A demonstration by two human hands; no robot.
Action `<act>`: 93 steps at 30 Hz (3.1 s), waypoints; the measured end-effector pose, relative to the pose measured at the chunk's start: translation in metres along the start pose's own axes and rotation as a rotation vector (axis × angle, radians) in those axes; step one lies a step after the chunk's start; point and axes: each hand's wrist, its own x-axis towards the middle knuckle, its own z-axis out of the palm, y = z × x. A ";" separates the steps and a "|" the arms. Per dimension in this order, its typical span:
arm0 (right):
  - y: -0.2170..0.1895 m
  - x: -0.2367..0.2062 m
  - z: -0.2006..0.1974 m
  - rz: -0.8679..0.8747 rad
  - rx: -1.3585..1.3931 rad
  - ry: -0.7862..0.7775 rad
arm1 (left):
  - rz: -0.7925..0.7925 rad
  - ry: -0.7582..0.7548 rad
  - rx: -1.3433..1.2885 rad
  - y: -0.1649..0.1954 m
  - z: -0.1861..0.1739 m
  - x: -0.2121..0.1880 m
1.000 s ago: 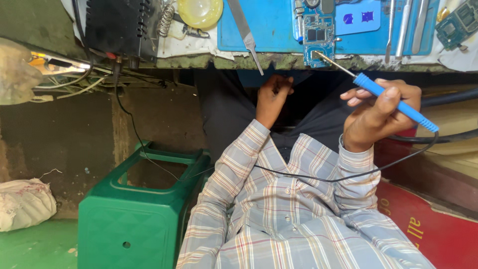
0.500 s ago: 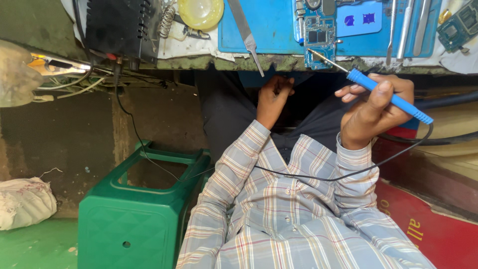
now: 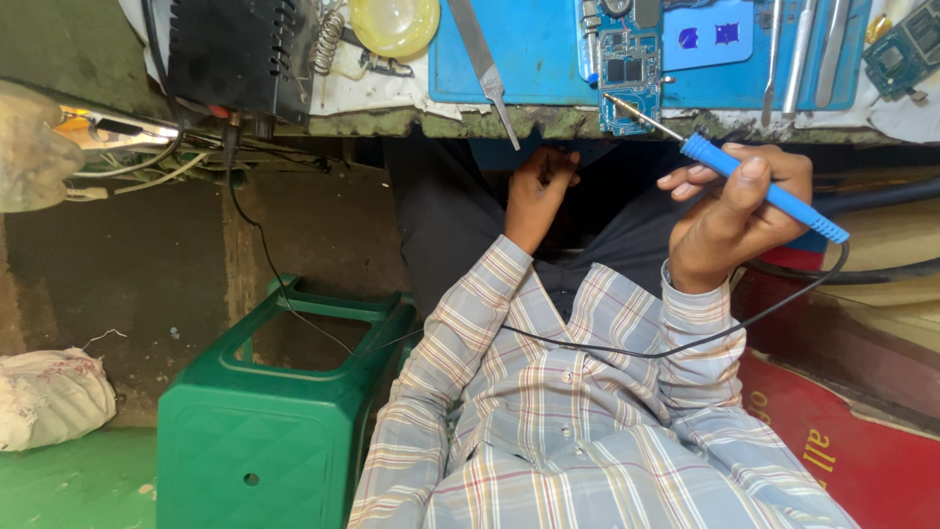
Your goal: The person sits at a low repair bench and solders a phone motherboard held against the bench edge. They first clean the board with a brush, then use a soldering iron on the board's components, steadying the board with the other hand and repositioning it between soldering passes.
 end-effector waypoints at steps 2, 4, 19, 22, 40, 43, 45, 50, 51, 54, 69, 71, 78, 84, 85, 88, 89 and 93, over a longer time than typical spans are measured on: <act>0.000 0.000 -0.001 -0.003 0.006 -0.002 | 0.008 0.003 0.005 0.000 0.000 0.000; 0.000 0.000 -0.001 -0.008 0.014 0.004 | 0.008 0.004 0.006 0.001 0.000 0.000; -0.002 0.000 0.000 0.002 -0.011 -0.010 | 0.007 0.009 0.018 0.000 -0.001 0.000; -0.003 0.000 0.000 -0.004 -0.009 -0.015 | 0.009 0.007 0.005 0.000 -0.001 0.000; -0.005 0.003 -0.003 0.042 0.028 0.014 | -0.002 0.000 -0.001 0.000 -0.001 0.000; -0.004 0.002 -0.004 0.045 0.027 0.005 | -0.006 0.000 0.004 0.000 -0.001 0.000; -0.003 0.002 -0.003 0.053 0.021 0.000 | -0.007 -0.001 0.005 0.000 -0.001 0.000; -0.002 0.001 -0.004 0.063 0.018 -0.013 | -0.006 0.006 0.051 0.000 -0.002 0.000; -0.002 0.001 -0.004 0.061 0.016 -0.013 | -0.003 0.003 0.039 0.000 -0.001 0.000; -0.002 0.001 -0.004 0.058 0.012 -0.013 | 0.006 -0.002 0.016 0.001 -0.001 0.000; -0.010 0.004 -0.009 -0.050 -0.068 -0.163 | 0.004 0.002 0.014 0.001 0.000 0.000; -0.013 0.006 -0.011 -0.072 -0.112 -0.195 | -0.008 0.008 0.028 0.001 0.000 0.000; -0.012 0.007 -0.008 -0.061 -0.048 -0.187 | 0.011 -0.009 -0.020 0.001 0.000 0.000; -0.009 0.005 -0.006 -0.052 -0.008 -0.141 | -0.002 -0.008 -0.012 0.001 0.000 0.001; -0.008 0.005 -0.007 -0.049 -0.007 -0.138 | -0.008 -0.010 -0.018 0.001 0.000 0.001; -0.006 0.005 -0.008 -0.044 -0.003 -0.132 | 0.000 -0.023 -0.049 0.000 0.000 0.001; -0.005 0.005 -0.008 -0.043 -0.002 -0.131 | 0.006 -0.029 -0.061 0.000 0.000 0.001; 0.000 0.002 -0.010 -0.065 0.005 -0.079 | -0.020 -0.023 -0.013 -0.001 0.000 0.001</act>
